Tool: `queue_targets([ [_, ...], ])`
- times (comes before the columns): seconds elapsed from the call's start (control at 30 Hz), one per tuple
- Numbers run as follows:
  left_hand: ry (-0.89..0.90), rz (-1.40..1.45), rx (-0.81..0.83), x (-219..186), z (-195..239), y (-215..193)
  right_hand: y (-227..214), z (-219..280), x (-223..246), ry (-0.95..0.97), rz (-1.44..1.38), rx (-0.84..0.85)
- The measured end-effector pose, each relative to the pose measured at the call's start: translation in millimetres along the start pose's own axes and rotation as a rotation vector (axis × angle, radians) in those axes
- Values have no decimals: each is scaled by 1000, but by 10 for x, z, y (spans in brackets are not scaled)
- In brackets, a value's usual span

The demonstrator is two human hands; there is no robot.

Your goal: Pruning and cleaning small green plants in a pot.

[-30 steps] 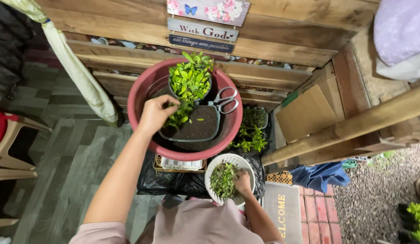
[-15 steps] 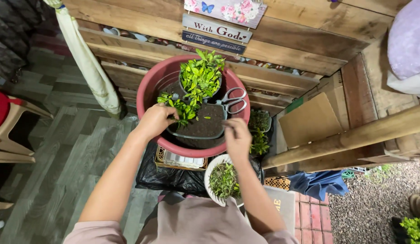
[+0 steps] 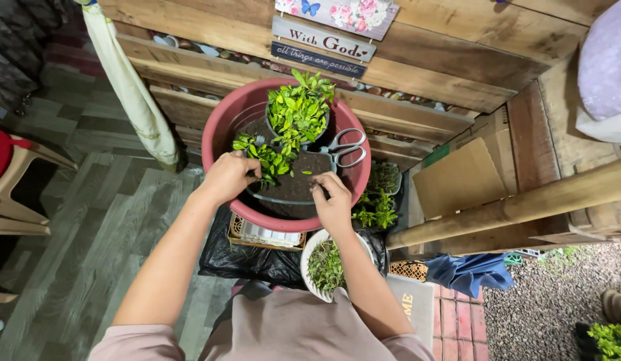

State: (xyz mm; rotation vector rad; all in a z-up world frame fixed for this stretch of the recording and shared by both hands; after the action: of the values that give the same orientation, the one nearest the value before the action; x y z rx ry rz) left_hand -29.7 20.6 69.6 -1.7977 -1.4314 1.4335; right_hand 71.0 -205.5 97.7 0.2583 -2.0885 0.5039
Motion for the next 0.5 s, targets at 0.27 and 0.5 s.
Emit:
queue_targets([
  [0.27,-48,295,-231,-432,-409,-14,-31,31,4,7,-44,-103],
  [0.5,41,-13,-297,-471,-632,397,-85,41,-84,84,-138,-134],
])
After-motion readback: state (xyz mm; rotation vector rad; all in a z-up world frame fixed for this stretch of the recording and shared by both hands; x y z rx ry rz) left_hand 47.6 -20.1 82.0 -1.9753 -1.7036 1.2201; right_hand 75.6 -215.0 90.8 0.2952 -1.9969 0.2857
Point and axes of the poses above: each hand's wrist, its own z-axis away from the middle knuckle, its own y-axis out of the palm, x = y × z, the point moved 6 cm from there along -z, towards the middle knuckle, and after that the axes turned 10 degrees about -x, right-handed, at the moved point
